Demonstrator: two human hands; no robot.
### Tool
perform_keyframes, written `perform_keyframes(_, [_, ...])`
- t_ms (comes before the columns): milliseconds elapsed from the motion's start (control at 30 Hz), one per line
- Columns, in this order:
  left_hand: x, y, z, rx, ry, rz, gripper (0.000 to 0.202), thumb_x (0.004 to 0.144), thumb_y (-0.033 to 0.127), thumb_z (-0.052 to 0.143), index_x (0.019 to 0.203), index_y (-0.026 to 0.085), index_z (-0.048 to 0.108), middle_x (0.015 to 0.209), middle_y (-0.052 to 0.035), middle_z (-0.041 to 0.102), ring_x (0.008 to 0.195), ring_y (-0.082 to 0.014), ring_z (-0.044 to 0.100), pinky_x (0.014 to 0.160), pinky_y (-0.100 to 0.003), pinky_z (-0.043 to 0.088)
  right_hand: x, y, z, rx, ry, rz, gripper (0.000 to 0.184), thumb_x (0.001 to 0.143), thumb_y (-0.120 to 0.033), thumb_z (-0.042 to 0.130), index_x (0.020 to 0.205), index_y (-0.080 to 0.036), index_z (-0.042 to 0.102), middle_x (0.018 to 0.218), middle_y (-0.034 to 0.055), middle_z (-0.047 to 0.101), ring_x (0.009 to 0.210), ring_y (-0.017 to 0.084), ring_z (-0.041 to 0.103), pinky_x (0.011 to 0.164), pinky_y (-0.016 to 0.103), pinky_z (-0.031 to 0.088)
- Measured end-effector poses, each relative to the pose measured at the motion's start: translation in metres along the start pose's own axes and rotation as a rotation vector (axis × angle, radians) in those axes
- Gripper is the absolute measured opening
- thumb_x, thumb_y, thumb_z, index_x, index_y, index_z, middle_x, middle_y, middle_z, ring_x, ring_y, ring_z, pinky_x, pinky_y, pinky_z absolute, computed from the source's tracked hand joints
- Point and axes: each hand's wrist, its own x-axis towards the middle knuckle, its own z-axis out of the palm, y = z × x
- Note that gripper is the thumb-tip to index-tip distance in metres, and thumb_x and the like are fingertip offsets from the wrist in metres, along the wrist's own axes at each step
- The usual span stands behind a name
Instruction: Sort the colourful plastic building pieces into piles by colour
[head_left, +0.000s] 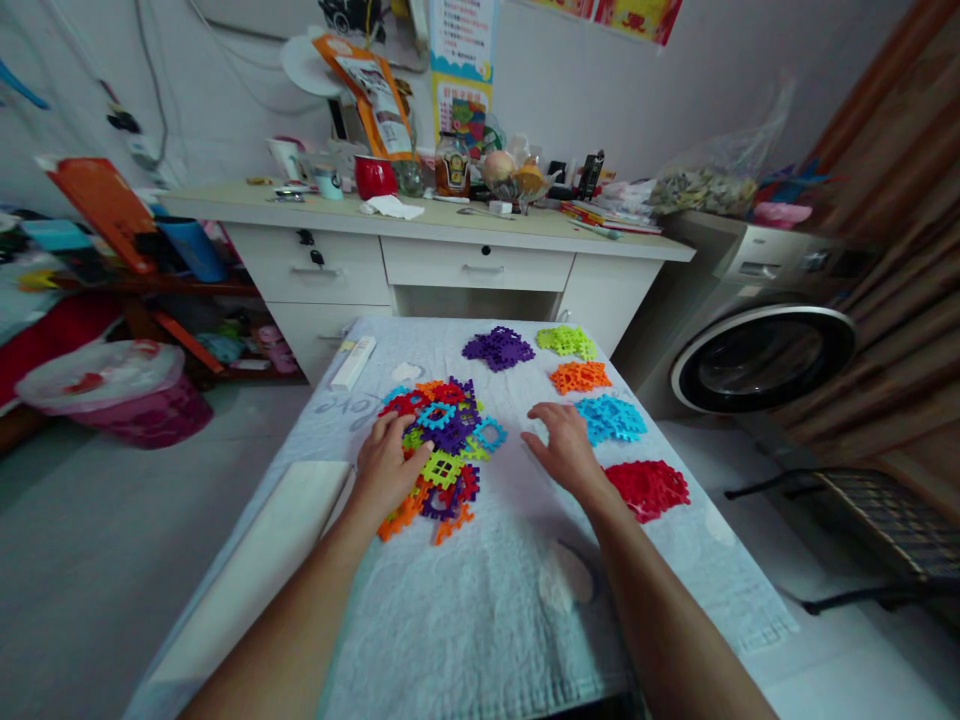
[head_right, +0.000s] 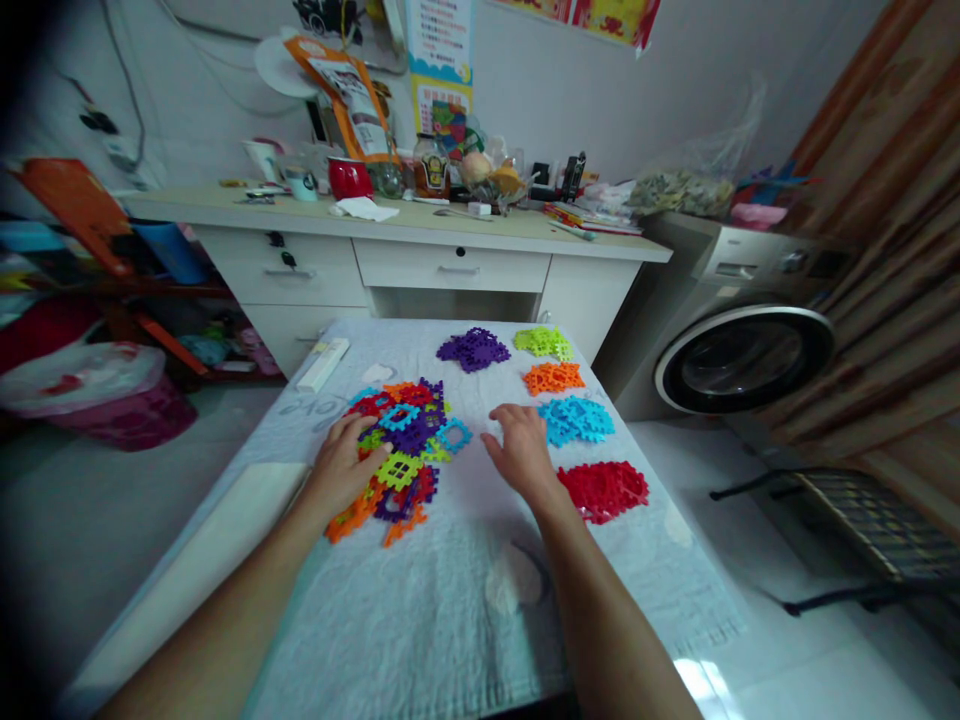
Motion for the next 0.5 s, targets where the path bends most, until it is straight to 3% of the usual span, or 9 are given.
perform_keyframes(167, [-0.001,0.002,0.0,-0.034,0.01,0.013,0.043,0.083,0.043,0.056,0.12,0.021,0.056,0.13,-0.011,0.05,0.133,-0.0298,0.045,0.114,-0.049,0.036,-0.003,-0.034,0.032,0.032,-0.091,-0.071,0.044,0.09,-0.036,0.06,0.13,-0.019,0.056,0.136,0.0134,0.057,0.122,0.029,0.047,0.1,0.043,0.036])
perform_keyframes(300, [-0.002,0.004,0.0,-0.059,0.017,0.034,0.044,0.082,0.044,0.057,0.119,0.02,0.057,0.129,-0.0114,0.05,0.132,-0.0299,0.045,0.114,-0.048,0.036,0.001,-0.035,0.045,0.03,-0.123,-0.054,0.047,0.09,-0.035,0.061,0.134,-0.019,0.053,0.134,0.0129,0.058,0.121,0.029,0.049,0.1,0.043,0.037])
perform_keyframes(500, [-0.002,0.007,-0.001,-0.095,-0.015,0.051,0.045,0.083,0.045,0.056,0.119,0.019,0.058,0.132,-0.0125,0.049,0.131,-0.03,0.046,0.114,-0.049,0.035,0.002,-0.033,0.048,0.023,-0.12,-0.048,0.037,0.088,-0.029,0.063,0.123,-0.02,0.061,0.122,0.0109,0.065,0.112,0.026,0.055,0.096,0.039,0.039])
